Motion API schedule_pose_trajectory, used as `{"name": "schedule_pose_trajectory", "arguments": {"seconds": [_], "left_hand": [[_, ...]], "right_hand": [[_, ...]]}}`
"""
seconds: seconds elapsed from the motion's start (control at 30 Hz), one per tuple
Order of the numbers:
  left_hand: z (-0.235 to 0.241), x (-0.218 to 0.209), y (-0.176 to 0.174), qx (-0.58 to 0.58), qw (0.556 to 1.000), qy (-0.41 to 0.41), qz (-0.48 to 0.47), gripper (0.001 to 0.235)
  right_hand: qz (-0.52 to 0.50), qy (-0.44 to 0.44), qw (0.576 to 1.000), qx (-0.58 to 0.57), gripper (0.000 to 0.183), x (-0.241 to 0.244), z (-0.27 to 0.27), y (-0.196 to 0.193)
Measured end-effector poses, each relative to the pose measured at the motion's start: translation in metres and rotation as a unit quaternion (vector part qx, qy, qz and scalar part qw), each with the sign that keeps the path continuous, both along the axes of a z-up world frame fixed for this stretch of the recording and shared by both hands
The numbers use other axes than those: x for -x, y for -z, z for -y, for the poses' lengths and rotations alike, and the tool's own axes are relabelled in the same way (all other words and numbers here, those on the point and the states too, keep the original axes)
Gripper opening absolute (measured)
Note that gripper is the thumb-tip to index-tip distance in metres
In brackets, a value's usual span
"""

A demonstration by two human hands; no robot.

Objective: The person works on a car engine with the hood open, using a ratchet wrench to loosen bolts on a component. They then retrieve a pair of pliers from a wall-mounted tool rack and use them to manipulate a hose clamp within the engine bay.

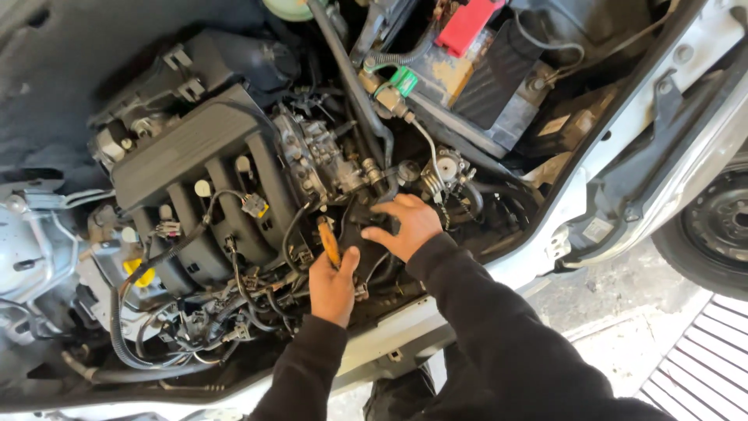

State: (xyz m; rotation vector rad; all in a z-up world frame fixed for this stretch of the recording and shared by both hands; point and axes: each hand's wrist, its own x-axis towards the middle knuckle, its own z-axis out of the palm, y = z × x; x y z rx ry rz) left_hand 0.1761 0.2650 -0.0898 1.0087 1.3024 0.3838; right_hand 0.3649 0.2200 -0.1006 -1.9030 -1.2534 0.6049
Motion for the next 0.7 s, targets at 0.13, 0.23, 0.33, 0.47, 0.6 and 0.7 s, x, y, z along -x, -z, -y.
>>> {"name": "schedule_pose_trajectory", "arguments": {"seconds": [0.13, 0.23, 0.33, 0.47, 0.6, 0.7], "left_hand": [[0.015, 0.011, -0.009, -0.111, 0.992, 0.031, -0.059, 0.024], [0.023, 0.029, -0.022, -0.154, 0.984, 0.009, -0.095, 0.03], [0.031, 0.059, -0.042, -0.234, 0.97, -0.025, -0.065, 0.023], [0.045, 0.107, -0.056, -0.184, 0.979, -0.042, -0.076, 0.024], [0.052, 0.127, -0.085, -0.127, 0.984, -0.126, -0.013, 0.018], [0.06, 0.138, -0.094, -0.092, 0.984, -0.154, -0.024, 0.017]], "right_hand": [[0.02, -0.039, 0.999, 0.012, 0.047, 0.003, 0.004, 0.025], [0.003, -0.043, 0.999, 0.009, 0.043, 0.007, 0.007, 0.035], [0.0, -0.097, 0.991, 0.09, 0.034, 0.014, 0.009, 0.052], [0.029, -0.089, 0.99, 0.102, 0.034, 0.026, 0.008, 0.064], [0.069, 0.043, 0.997, 0.015, 0.046, 0.023, 0.002, 0.061], [0.018, -0.068, 0.996, 0.056, 0.05, 0.027, -0.01, 0.063]]}}
